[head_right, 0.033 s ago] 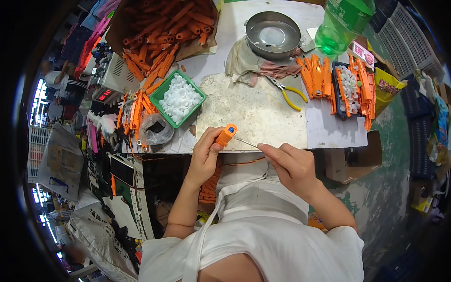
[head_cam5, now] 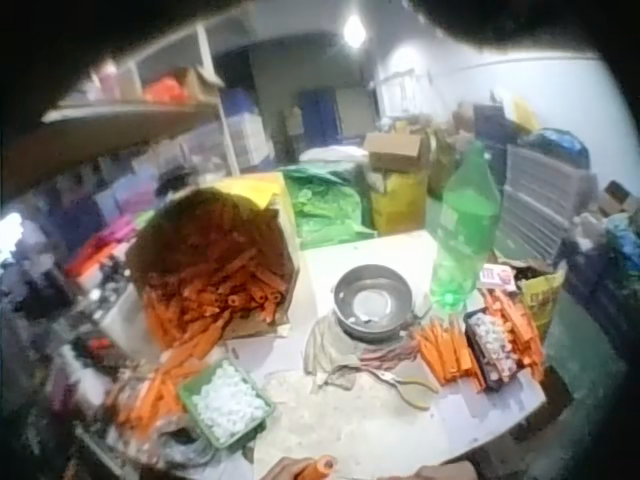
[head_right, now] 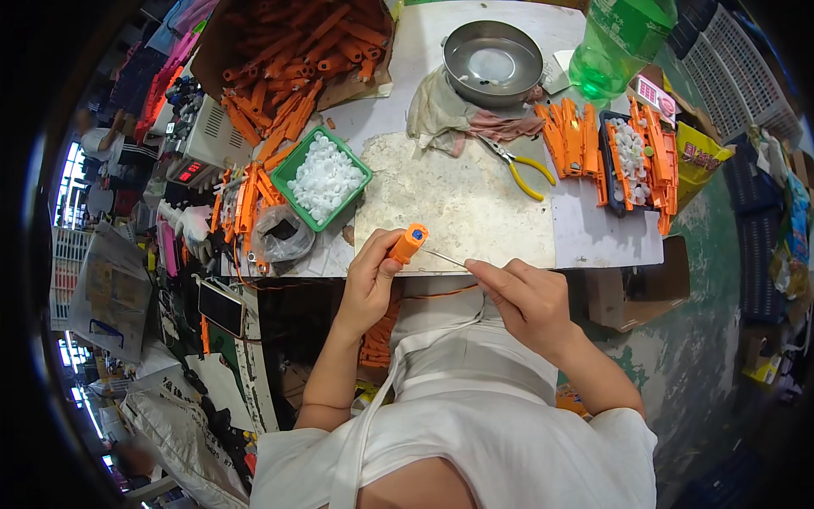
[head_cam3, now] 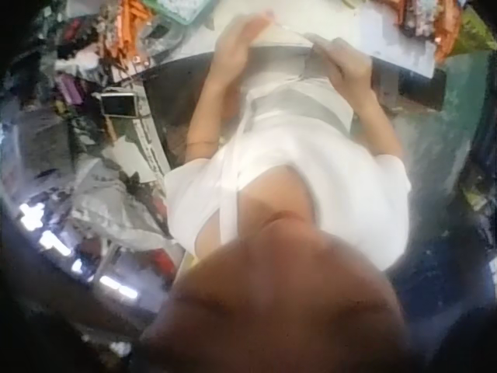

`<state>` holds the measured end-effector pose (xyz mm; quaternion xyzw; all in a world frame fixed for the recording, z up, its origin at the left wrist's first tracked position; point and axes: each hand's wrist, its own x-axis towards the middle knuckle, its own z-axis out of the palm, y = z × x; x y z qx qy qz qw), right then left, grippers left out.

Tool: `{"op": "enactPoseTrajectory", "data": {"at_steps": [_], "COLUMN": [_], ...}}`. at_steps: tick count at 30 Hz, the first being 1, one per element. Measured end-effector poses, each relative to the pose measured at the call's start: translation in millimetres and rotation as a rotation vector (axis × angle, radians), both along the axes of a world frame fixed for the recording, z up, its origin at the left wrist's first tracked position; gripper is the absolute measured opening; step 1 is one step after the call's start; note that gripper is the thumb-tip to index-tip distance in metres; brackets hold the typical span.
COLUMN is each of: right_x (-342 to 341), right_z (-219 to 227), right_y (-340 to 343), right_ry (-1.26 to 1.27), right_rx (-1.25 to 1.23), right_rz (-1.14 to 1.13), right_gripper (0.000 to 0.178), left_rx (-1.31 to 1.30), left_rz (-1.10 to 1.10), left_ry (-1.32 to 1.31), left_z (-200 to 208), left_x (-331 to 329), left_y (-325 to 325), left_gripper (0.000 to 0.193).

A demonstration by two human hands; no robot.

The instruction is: The person assembles small orange plastic components at a cluttered workbench. They use a screwdriver to manipulate internal parts and insert small white plastic pieces into the orange casings. The person handles the items one at a time, repeatedly picking up parts and tools to perform the assembly.

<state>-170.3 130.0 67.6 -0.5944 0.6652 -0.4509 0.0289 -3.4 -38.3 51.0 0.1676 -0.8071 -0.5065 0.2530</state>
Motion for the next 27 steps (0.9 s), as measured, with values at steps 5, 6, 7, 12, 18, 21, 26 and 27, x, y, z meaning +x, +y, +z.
{"op": "enactPoseTrajectory", "data": {"at_steps": [5,6,7,12,18,21,26,27], "right_x": [1.0,0.5,0.0,-1.0,12.8,14.3,-1.1,0.6], "right_z": [1.5,1.8,2.3,0.6,-10.7,-0.9,5.8,6.4], "right_y": [-0.2,-0.5,-0.4,2.3,3.9,1.9,-3.1,-1.6], "right_ry": [0.054,0.073,0.092,0.264,0.017,-0.537,-0.881,-0.656], "right_rx": [-0.013,-0.006,0.001,-0.044,-0.013,0.21,0.357,0.315], "right_rz": [-0.015,-0.01,-0.006,-0.012,-0.039,-0.033,-0.01,-0.006], "right_gripper": [0.038,0.038,0.039,0.04,0.035,0.028,0.023,0.023], "left_rx": [-0.025,-0.034,-0.047,-0.138,-0.202,-0.193,0.032,0.132], "left_rz": [0.006,0.002,-0.001,-0.01,-0.034,-0.008,-0.044,-0.057], "left_ry": [-0.004,-0.001,-0.001,-0.021,-0.045,-0.089,-0.19,-0.208], "left_z": [-1.5,-1.3,-1.1,2.8,8.5,9.1,0.2,-3.2], "left_x": [1.9,2.0,2.0,2.6,6.8,9.2,13.1,13.7], "left_y": [-1.6,-1.7,-1.8,-3.7,-2.8,-2.9,-7.7,-8.1], "left_gripper": [0.025,0.025,0.025,0.027,0.03,0.028,0.031,0.033]}}
